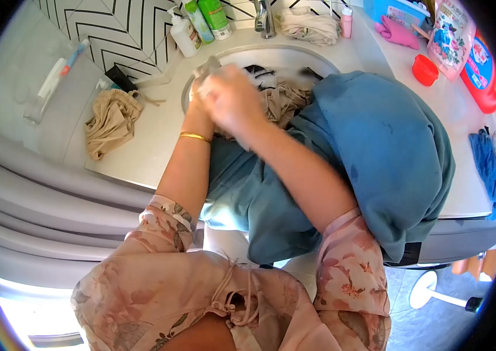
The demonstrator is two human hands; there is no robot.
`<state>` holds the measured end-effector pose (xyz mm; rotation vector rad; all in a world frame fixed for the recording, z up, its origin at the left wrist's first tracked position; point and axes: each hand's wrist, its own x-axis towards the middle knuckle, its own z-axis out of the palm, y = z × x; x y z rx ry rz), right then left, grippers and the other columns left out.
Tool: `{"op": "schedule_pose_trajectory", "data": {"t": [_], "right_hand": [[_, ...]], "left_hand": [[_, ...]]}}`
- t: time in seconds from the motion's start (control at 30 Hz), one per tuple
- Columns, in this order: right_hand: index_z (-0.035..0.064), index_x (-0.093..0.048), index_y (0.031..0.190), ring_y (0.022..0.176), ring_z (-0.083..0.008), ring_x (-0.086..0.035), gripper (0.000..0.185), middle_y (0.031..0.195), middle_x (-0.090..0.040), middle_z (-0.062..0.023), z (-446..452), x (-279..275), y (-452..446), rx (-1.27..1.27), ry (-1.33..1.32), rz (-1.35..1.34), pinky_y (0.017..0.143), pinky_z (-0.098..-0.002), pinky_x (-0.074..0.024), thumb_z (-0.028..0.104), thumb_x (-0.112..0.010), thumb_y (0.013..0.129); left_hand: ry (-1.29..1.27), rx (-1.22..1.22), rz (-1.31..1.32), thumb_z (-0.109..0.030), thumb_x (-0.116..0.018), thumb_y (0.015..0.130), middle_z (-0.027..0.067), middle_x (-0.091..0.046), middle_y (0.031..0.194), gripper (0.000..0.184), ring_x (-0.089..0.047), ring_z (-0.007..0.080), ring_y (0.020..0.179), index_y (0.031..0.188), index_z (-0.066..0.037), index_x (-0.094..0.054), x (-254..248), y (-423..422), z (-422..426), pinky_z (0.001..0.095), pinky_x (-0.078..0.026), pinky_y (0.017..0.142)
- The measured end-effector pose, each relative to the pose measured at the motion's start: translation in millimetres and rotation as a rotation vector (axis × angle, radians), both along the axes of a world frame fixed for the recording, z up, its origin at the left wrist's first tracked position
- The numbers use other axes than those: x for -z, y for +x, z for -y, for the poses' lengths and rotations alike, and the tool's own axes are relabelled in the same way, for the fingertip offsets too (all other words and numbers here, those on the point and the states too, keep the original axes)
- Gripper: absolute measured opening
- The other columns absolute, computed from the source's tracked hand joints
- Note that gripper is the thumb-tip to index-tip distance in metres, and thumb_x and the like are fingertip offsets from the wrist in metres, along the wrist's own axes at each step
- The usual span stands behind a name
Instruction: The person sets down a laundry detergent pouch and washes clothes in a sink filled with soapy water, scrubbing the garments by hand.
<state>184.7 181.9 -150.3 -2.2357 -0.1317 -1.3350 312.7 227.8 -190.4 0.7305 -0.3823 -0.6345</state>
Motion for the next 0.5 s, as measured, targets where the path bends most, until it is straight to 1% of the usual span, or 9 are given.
{"op": "schedule_pose_trajectory", "data": {"t": [0.03, 0.1, 0.17, 0.2, 0.27, 0.33, 0.37, 0.47, 0.5], "right_hand": [[0.0075, -0.056, 0.078, 0.077, -0.0296, -0.052, 0.016, 0.080, -0.054, -0.0119, -20, -7, -15, 0.037, -0.094, 0.030, 0.062, -0.0386, -0.0449, 0.015, -0.060, 0.065], [0.0067, -0.057, 0.079, 0.075, -0.0322, -0.053, 0.018, 0.077, -0.055, -0.0144, 0, 27, 23, 0.335, -0.191, -0.160, 0.061, -0.0405, -0.0449, 0.021, -0.059, 0.068], [0.0046, -0.057, 0.075, 0.071, -0.0348, -0.054, 0.020, 0.073, -0.055, -0.0168, 36, -4, 13, 0.371, 0.360, -0.154, 0.062, -0.0415, -0.0447, 0.025, -0.055, 0.073], [0.0037, -0.057, 0.074, 0.070, -0.0347, -0.054, 0.021, 0.073, -0.056, -0.0171, 45, -1, 13, 0.419, 0.426, -0.175, 0.063, -0.0415, -0.0447, 0.025, -0.056, 0.071], [0.0021, -0.058, 0.072, 0.068, -0.0345, -0.055, 0.023, 0.075, -0.057, -0.0176, 61, 11, 15, 0.525, 0.568, -0.213, 0.064, -0.0416, -0.0447, 0.025, -0.058, 0.069], [0.0043, -0.058, 0.073, 0.070, -0.0345, -0.054, 0.021, 0.073, -0.057, -0.0172, 39, 15, 15, 0.459, 0.342, -0.079, 0.063, -0.0410, -0.0447, 0.026, -0.058, 0.072], [0.0071, -0.060, 0.077, 0.070, -0.0327, -0.055, 0.018, 0.074, -0.057, -0.0161, 20, 7, 8, 0.358, 0.088, -0.150, 0.064, -0.0396, -0.0454, 0.023, -0.061, 0.069], [0.0118, -0.061, 0.078, 0.072, -0.0315, -0.056, 0.016, 0.078, -0.058, -0.0138, -22, -7, -12, 0.237, -0.060, -0.011, 0.065, -0.0390, -0.0463, 0.020, -0.064, 0.065], [0.0107, -0.061, 0.079, 0.074, -0.0325, -0.057, 0.017, 0.079, -0.059, -0.0147, 12, 15, 20, 0.405, 0.097, -0.264, 0.066, -0.0392, -0.0464, 0.021, -0.063, 0.066]], "left_hand": [[0.050, 0.064, 0.238, -0.021, -0.039, 0.088, 0.0096, -0.055, 0.099, 0.025, -0.054, 0.0222, 0.090, 0.101, -0.003, -0.050, 5, -5, -2, 0.0350, -0.043, 0.082], [0.198, 0.000, 0.102, -0.018, -0.040, 0.086, 0.0093, -0.056, 0.096, 0.023, -0.054, 0.0219, 0.087, 0.098, -0.003, -0.051, 2, -23, 14, 0.0341, -0.044, 0.079], [0.338, -0.069, -0.036, -0.016, -0.041, 0.084, 0.0089, -0.056, 0.093, 0.021, -0.054, 0.0216, 0.084, 0.095, -0.003, -0.053, -15, -49, 33, 0.0332, -0.044, 0.076], [0.341, -0.055, -0.154, -0.016, -0.041, 0.080, 0.0088, -0.058, 0.087, 0.021, -0.054, 0.0220, 0.079, 0.088, -0.002, -0.054, -35, -75, 29, 0.0332, -0.045, 0.074], [0.250, -0.019, -0.105, -0.017, -0.040, 0.081, 0.0098, -0.058, 0.090, 0.023, -0.055, 0.0208, 0.083, 0.093, -0.003, -0.054, -28, -67, 35, 0.0349, -0.045, 0.076], [0.169, 0.003, -0.169, -0.018, -0.038, 0.082, 0.0110, -0.059, 0.090, 0.023, -0.056, 0.0219, 0.084, 0.090, -0.005, -0.055, -30, -53, 28, 0.0378, -0.044, 0.079], [0.018, 0.409, -0.114, -0.024, -0.041, 0.081, 0.0093, -0.058, 0.085, 0.025, -0.055, 0.0234, 0.087, 0.090, -0.006, -0.055, -30, -42, 14, 0.0416, -0.041, 0.083], [0.277, 0.251, -0.030, -0.031, -0.043, 0.082, 0.0118, -0.049, 0.105, 0.034, -0.046, 0.0250, 0.101, 0.107, -0.009, -0.048, -16, -49, 25, 0.0461, -0.030, 0.090], [0.364, 0.191, 0.006, -0.033, -0.044, 0.082, 0.0126, -0.047, 0.111, 0.038, -0.043, 0.0255, 0.106, 0.113, -0.009, -0.045, -15, -50, 29, 0.0476, -0.026, 0.093]]}}
